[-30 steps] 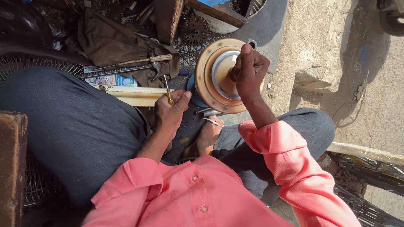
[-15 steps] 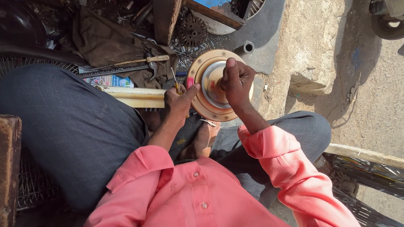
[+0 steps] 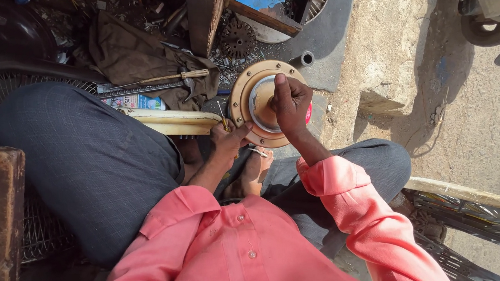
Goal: The person sits on the ground with a fan motor housing on their lap and repairs it. They unscrew and remove the central cover, manipulate the wiring and terminal components by hand, and use a screwdriver to loosen and tighten parts on the motor assembly.
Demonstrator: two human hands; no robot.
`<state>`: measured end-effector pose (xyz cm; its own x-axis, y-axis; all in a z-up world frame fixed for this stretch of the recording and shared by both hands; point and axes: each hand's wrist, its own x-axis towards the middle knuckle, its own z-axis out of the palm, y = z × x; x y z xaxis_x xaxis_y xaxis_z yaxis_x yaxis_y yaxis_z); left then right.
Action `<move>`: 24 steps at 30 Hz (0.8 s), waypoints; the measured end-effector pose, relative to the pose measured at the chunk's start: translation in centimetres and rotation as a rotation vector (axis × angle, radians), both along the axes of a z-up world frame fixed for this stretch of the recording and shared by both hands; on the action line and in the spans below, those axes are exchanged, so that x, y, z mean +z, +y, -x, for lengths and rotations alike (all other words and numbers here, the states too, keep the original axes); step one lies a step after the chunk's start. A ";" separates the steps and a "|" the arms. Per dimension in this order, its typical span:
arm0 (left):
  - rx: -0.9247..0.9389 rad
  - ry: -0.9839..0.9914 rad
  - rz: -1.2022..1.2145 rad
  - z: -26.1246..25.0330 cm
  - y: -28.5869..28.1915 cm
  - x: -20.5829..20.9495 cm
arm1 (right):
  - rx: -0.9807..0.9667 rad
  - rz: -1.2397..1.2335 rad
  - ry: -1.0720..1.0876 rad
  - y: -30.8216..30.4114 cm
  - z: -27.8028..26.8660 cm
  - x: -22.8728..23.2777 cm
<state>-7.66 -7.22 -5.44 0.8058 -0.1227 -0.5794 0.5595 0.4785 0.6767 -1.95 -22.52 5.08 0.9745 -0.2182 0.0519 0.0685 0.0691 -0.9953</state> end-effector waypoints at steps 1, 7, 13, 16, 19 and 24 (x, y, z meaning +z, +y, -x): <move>-0.005 0.004 -0.001 0.0 0.2 0.3 | -0.005 -0.001 0.004 -0.2 0.1 -0.2; -0.057 -0.013 -0.020 0.2 1.0 0.8 | 0.003 0.025 0.019 -0.5 0.5 0.1; -0.123 -0.025 -0.112 -0.7 3.4 1.0 | 0.076 0.024 0.063 -0.8 1.1 0.7; -0.188 -0.011 -0.129 -2.1 4.4 1.8 | 0.289 0.178 0.134 -2.3 0.4 2.5; -0.269 -0.003 -0.123 -2.7 5.0 5.0 | 0.427 0.145 -0.058 -4.0 0.1 3.1; -0.548 -0.180 -1.061 -1.4 8.1 6.2 | 0.300 1.138 -0.032 -4.8 0.8 0.3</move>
<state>-6.30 0.88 0.81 0.8751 -0.0043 -0.4838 0.3717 -0.6342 0.6779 -2.76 -27.37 5.42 0.9737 0.2076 0.0937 0.2265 -0.8403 -0.4926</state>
